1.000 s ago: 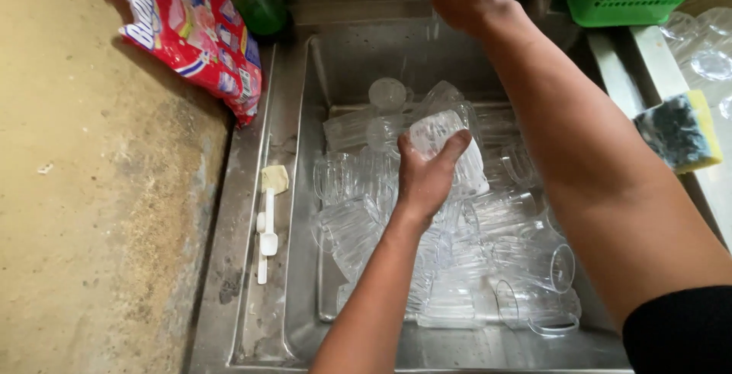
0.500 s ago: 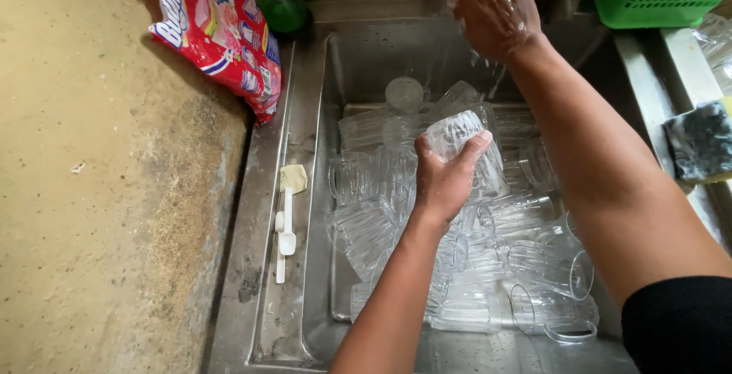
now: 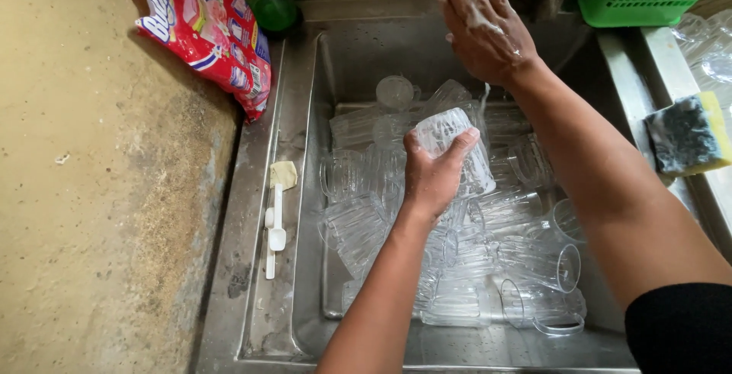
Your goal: Washing and scrubbing glass mugs in a sink using a sponge and water
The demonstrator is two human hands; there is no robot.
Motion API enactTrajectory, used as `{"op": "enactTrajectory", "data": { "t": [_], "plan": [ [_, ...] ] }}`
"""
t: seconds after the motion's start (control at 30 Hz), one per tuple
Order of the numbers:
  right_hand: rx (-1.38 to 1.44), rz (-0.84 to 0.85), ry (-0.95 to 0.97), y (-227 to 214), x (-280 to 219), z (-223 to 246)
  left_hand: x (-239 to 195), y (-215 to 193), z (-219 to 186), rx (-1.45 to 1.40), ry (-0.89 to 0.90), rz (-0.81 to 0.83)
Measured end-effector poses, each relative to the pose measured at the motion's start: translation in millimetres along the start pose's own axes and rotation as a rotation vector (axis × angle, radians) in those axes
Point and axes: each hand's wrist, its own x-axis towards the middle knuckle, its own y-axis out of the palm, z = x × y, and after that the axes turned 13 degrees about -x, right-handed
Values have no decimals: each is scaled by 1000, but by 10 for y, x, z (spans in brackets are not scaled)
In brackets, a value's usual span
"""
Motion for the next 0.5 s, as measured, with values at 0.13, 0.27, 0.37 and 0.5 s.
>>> {"op": "enactTrajectory", "data": {
  "t": [0.13,0.27,0.37,0.5],
  "plan": [
    [115,-15,-29,-97,43,-67,3,2,2,-6,17,-11],
    [45,-105,-82,-8,147,-111,42,6,26,-11,33,-30],
    [39,-141,-51,114,316,-75,50,9,18,23,28,-20],
    [1072,190,911,357,718,-53,65,14,12,32,25,-26]
  ]
}}
